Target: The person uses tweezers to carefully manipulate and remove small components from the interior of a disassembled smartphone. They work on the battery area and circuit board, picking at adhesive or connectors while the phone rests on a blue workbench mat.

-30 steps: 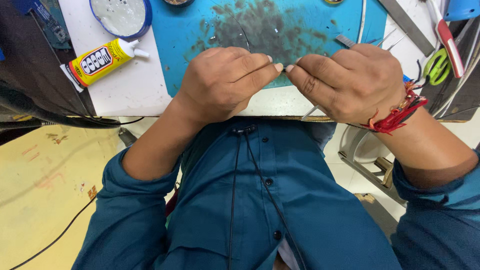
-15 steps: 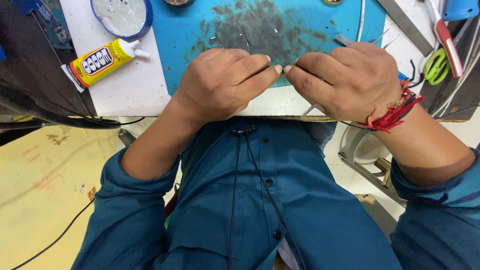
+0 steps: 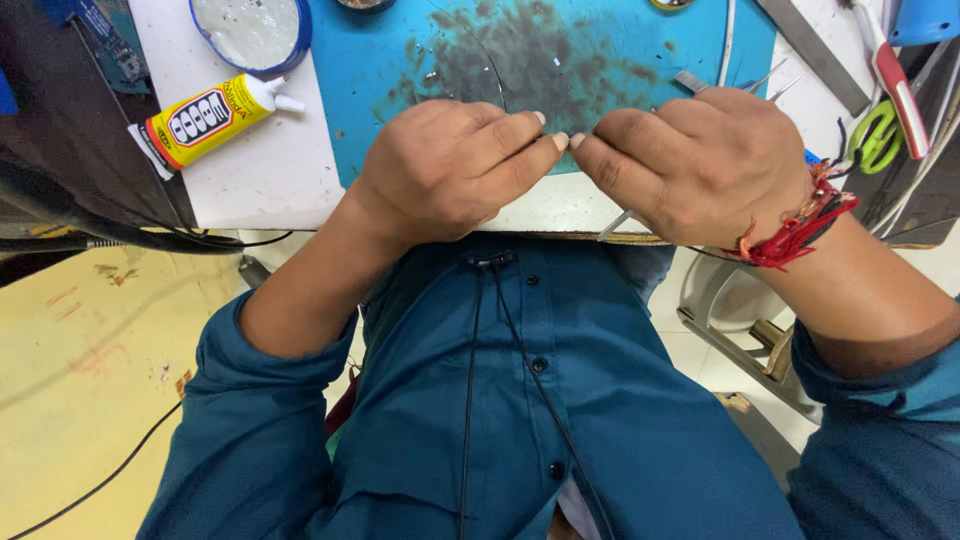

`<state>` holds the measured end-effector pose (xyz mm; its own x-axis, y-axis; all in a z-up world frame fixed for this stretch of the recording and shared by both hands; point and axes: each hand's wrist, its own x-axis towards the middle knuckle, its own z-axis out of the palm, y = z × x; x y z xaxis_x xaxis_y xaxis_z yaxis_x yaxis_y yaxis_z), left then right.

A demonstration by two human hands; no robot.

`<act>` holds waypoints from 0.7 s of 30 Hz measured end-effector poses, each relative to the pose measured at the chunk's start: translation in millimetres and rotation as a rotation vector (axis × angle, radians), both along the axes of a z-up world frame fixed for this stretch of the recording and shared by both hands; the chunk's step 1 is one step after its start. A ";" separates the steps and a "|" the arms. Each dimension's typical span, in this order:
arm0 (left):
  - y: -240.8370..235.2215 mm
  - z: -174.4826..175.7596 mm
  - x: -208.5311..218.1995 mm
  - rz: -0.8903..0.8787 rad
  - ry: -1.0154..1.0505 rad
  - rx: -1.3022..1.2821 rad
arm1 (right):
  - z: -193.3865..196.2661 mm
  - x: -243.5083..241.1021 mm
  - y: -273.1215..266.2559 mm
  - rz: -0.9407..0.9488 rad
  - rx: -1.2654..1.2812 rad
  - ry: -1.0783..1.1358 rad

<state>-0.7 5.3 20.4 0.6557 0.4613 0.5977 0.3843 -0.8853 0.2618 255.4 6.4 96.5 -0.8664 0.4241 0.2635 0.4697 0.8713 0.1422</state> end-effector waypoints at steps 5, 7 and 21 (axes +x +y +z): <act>-0.8 -2.2 1.1 -0.003 -0.080 -0.138 | -6.2 -0.3 -0.5 -0.063 -0.119 0.104; -1.6 -3.1 2.0 0.011 -0.113 -0.193 | -6.1 1.9 -1.7 -0.082 -0.178 0.130; -39.2 -2.5 28.1 -0.170 -1.239 -1.472 | -28.2 -15.7 -40.9 -0.592 -0.899 0.984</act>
